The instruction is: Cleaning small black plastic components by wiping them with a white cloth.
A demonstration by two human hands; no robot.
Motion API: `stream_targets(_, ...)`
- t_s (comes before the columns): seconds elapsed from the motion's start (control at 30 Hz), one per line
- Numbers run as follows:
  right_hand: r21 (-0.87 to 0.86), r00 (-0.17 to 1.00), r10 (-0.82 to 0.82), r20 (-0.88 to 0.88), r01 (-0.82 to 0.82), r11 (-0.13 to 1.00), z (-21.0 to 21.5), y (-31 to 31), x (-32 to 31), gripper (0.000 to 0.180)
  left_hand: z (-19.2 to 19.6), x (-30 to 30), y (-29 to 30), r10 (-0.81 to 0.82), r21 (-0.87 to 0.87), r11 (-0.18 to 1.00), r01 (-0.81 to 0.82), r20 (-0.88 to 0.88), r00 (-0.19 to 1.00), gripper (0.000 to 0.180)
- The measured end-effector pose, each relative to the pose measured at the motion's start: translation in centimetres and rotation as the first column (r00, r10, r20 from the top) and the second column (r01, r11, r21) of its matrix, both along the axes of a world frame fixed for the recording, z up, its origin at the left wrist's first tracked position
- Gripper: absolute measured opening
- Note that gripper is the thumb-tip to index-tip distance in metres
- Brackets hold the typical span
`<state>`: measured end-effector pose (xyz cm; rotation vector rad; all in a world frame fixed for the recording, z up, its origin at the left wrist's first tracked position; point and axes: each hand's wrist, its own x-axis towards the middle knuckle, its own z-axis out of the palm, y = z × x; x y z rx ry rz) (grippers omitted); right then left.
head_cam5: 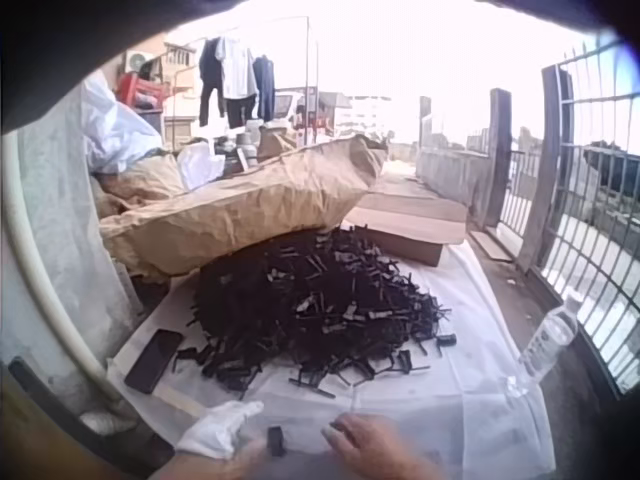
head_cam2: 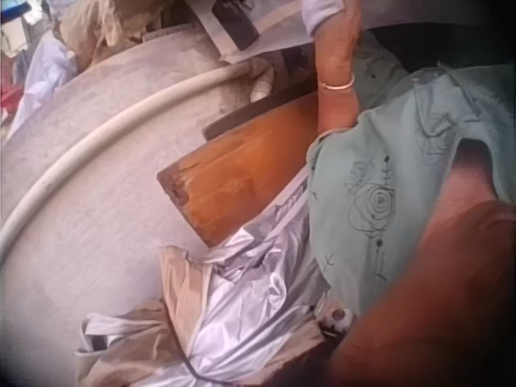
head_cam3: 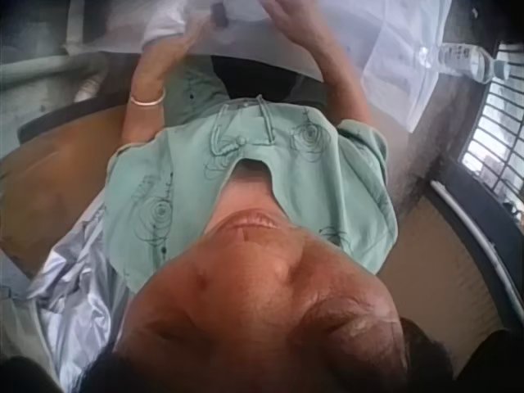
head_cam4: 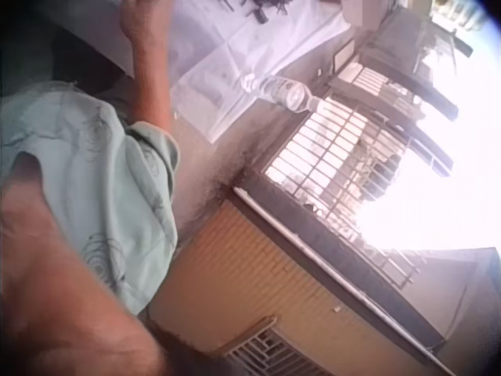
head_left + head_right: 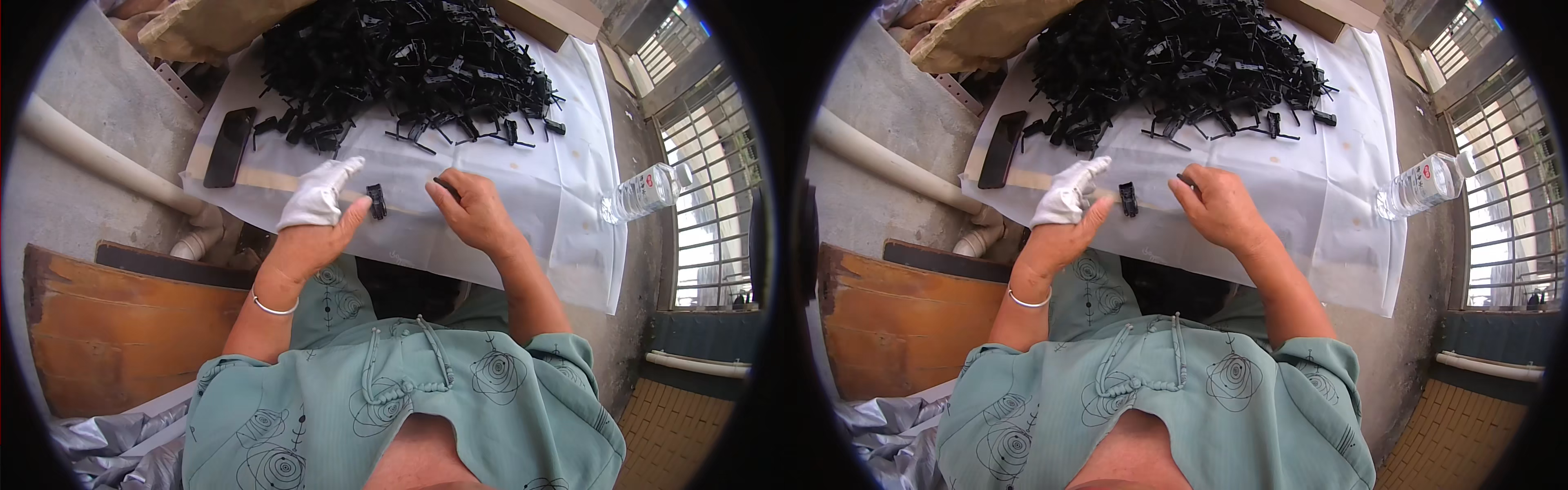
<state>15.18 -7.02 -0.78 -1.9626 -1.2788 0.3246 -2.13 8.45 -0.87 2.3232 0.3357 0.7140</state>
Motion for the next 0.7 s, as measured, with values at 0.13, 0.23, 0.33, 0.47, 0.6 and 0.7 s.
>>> stream_targets(0.13, -0.019, 0.959, -0.140, 0.248, 0.149, 0.989, -2.1, 2.5, 2.4, 0.019, -2.8, 1.7, 10.5, 0.540, 0.366, 0.775, -0.515, 0.039, 0.841, 0.041)
stream_targets(0.23, -0.156, 0.882, -0.167, 0.441, 0.259, 0.953, -2.7, 5.2, 2.7, 0.014, -4.5, 5.2, 11.1, 0.641, 0.335, 0.735, -0.590, -0.059, 0.765, 0.043)
stream_targets(0.33, -0.211, 0.867, -0.087, 0.491, 0.216, 0.953, -3.3, 5.6, 3.2, 0.011, -6.5, 8.6, 9.1, 0.622, 0.206, 0.765, -0.610, 0.004, 0.783, 0.044)
stream_targets(0.47, -0.170, 0.874, -0.121, 0.471, 0.225, 0.959, -3.6, 2.5, 2.7, 0.009, -5.2, 10.2, 2.9, 0.492, 0.247, 0.835, -0.492, 0.064, 0.868, 0.039)
stream_targets(0.6, -0.162, 0.900, -0.177, 0.398, 0.259, 0.952, -2.9, -1.0, 2.2, 0.012, -4.8, 10.5, -0.9, 0.252, 0.318, 0.904, -0.287, 0.147, 0.956, 0.042)
stream_targets(0.7, -0.156, 0.887, -0.214, 0.410, 0.299, 0.941, -1.5, -2.8, 2.5, 0.012, -4.5, 10.2, -1.0, 0.095, 0.245, 0.960, -0.132, 0.159, 0.983, 0.040)
